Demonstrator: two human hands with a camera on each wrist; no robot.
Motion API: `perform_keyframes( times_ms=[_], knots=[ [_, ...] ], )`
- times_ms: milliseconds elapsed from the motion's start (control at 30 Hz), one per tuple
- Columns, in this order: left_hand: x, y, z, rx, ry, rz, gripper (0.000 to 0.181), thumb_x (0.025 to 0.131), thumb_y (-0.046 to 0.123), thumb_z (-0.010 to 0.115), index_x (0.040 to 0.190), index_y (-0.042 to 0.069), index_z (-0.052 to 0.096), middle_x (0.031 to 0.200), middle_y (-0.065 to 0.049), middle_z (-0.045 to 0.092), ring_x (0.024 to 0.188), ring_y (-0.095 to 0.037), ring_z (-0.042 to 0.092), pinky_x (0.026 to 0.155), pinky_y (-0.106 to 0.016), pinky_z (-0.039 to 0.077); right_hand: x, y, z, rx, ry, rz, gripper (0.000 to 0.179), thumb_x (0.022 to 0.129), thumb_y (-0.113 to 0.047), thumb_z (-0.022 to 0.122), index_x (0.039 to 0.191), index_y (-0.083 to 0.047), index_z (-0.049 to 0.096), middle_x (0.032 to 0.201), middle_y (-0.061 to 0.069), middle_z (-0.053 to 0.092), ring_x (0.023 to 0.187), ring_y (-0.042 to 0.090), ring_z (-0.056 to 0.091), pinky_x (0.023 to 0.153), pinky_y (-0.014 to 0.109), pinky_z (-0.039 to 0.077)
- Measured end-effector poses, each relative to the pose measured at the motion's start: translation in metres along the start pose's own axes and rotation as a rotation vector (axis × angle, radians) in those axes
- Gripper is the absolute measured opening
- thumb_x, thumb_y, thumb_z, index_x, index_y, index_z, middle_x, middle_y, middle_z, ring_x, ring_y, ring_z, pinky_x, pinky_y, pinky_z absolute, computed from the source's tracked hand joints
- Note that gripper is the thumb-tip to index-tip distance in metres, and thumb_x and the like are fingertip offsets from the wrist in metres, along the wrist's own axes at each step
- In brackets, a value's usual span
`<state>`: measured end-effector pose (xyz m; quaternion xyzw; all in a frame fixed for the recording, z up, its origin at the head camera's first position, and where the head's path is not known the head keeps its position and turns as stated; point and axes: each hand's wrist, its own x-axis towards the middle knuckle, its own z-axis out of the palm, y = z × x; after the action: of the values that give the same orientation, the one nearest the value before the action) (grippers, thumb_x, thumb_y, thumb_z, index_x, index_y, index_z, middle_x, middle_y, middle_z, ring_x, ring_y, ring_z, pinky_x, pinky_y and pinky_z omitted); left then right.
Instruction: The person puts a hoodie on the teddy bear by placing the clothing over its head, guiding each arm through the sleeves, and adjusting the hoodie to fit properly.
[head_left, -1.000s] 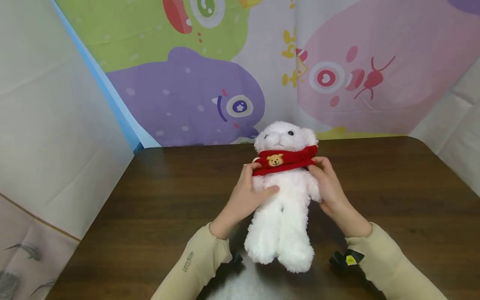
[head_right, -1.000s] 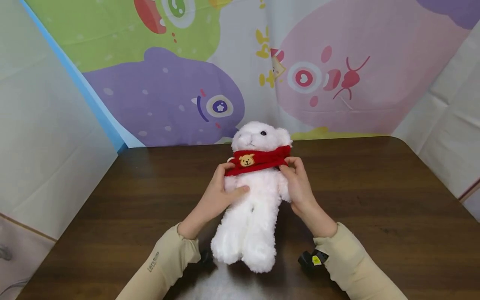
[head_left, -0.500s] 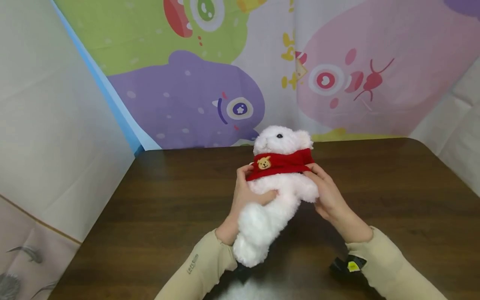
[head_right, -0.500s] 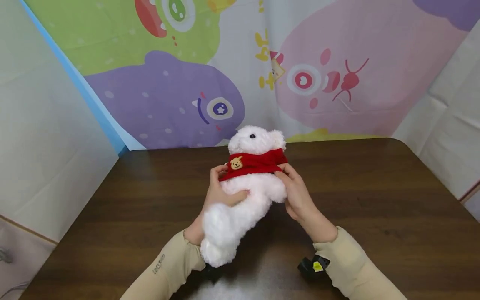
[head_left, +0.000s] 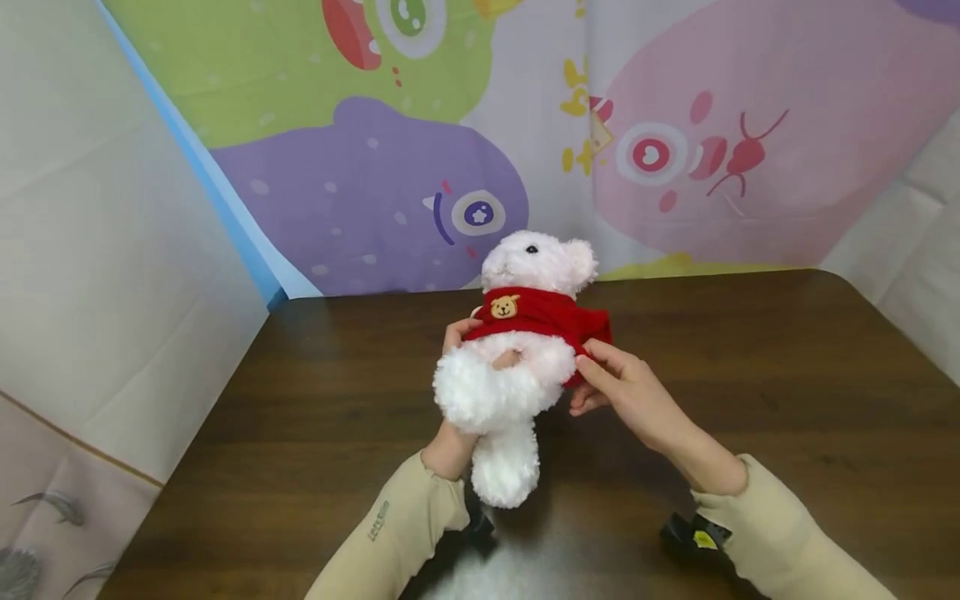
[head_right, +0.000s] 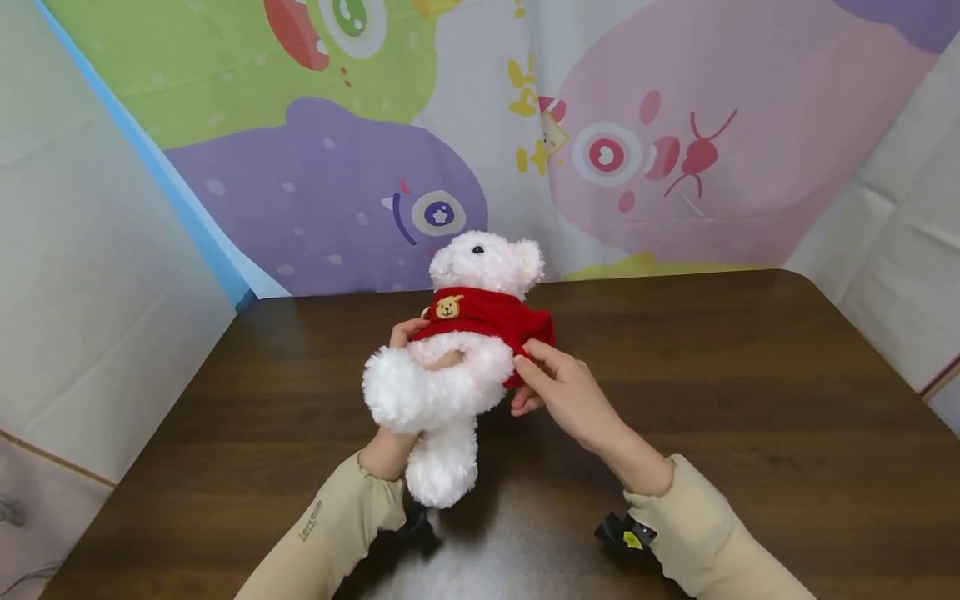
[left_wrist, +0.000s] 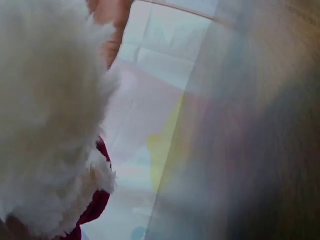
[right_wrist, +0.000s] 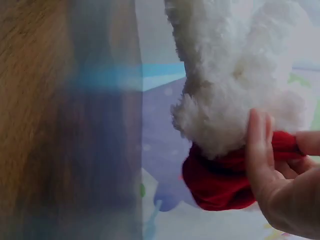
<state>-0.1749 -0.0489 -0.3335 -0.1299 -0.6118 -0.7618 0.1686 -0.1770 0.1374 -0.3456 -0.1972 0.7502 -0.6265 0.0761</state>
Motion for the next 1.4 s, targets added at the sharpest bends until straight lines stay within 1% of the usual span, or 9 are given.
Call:
perform_keyframes(
  times_ms=[133,267,400,533,700,867,1033,1233,1400],
  knots=[
    [0.003,-0.016,-0.005,-0.096,-0.043,0.031,0.059,0.076,0.013,0.061,0.118,-0.007,0.025,0.129,-0.017,0.038,0.114,-0.022,0.044,0.089,-0.028,0.045,-0.003,-0.005,0.004,-0.25,0.011,-0.029,0.016,0.093,-0.021,0.05,0.089,-0.006,0.053,0.07,0.005,0.064,0.067,0.015,0.064,0.074,0.031,0.052],
    [0.002,-0.005,0.003,-0.129,0.01,-0.094,0.057,0.073,0.007,0.057,0.119,-0.004,0.024,0.131,-0.018,0.035,0.118,-0.029,0.04,0.087,-0.032,0.046,-0.004,-0.006,0.004,-0.354,0.093,-0.035,0.021,0.093,-0.026,0.05,0.101,-0.007,0.058,0.088,0.006,0.065,0.082,0.017,0.061,0.079,0.039,0.048],
    [0.01,-0.026,-0.003,0.068,0.077,-0.097,0.055,0.071,0.006,0.067,0.116,0.005,0.036,0.125,-0.011,0.042,0.113,-0.025,0.046,0.085,-0.031,0.047,-0.001,-0.002,0.003,-0.442,0.177,-0.037,0.033,0.09,-0.034,0.054,0.113,-0.012,0.056,0.106,0.007,0.059,0.095,0.022,0.053,0.081,0.041,0.046],
    [0.017,-0.048,-0.009,0.319,0.138,-0.062,0.056,0.067,0.014,0.076,0.112,0.009,0.043,0.119,-0.006,0.045,0.109,-0.02,0.048,0.089,-0.033,0.044,0.005,0.008,0.004,-0.484,0.216,-0.036,0.037,0.083,-0.04,0.062,0.108,-0.014,0.053,0.1,0.003,0.06,0.09,0.017,0.053,0.077,0.038,0.045],
    [0.013,-0.056,-0.016,0.375,0.076,-0.124,0.056,0.07,0.016,0.075,0.115,0.015,0.043,0.123,-0.002,0.04,0.114,-0.017,0.044,0.092,-0.035,0.041,0.011,0.023,0.002,-0.438,0.206,0.017,0.049,0.079,-0.037,0.067,0.114,-0.007,0.049,0.107,0.008,0.06,0.096,0.022,0.054,0.082,0.042,0.047],
    [0.015,-0.066,-0.026,-0.019,-0.041,-0.201,0.055,0.076,0.001,0.064,0.124,0.013,0.041,0.125,-0.003,0.043,0.111,-0.018,0.047,0.089,-0.032,0.043,0.016,0.032,-0.011,-0.266,0.193,0.059,0.056,0.079,-0.025,0.069,0.124,0.0,0.045,0.119,0.017,0.054,0.101,0.029,0.055,0.084,0.04,0.049],
    [0.016,-0.073,-0.029,-0.264,0.011,-0.325,0.044,0.078,-0.004,0.057,0.118,0.003,0.04,0.104,-0.004,0.053,0.094,-0.013,0.054,0.081,-0.024,0.046,0.018,0.039,-0.019,-0.098,0.152,0.101,0.054,0.082,-0.019,0.066,0.126,0.002,0.043,0.121,0.022,0.051,0.096,0.023,0.055,0.079,0.027,0.05],
    [0.015,-0.07,-0.026,-0.056,-0.064,-0.371,0.039,0.079,0.005,0.063,0.114,0.0,0.048,0.102,-0.004,0.054,0.092,-0.014,0.053,0.081,-0.025,0.045,0.016,0.048,-0.024,0.054,0.17,0.197,0.057,0.085,-0.029,0.063,0.132,-0.005,0.041,0.126,0.016,0.048,0.096,0.016,0.054,0.079,0.028,0.051],
    [0.011,-0.069,-0.02,0.127,-0.139,-0.367,0.042,0.08,0.016,0.067,0.114,0.007,0.045,0.113,-0.007,0.053,0.102,-0.017,0.051,0.088,-0.029,0.044,0.015,0.052,-0.025,0.038,0.204,0.244,0.062,0.082,-0.039,0.064,0.132,-0.009,0.042,0.129,0.012,0.048,0.105,0.019,0.049,0.084,0.03,0.048]
  ],
)
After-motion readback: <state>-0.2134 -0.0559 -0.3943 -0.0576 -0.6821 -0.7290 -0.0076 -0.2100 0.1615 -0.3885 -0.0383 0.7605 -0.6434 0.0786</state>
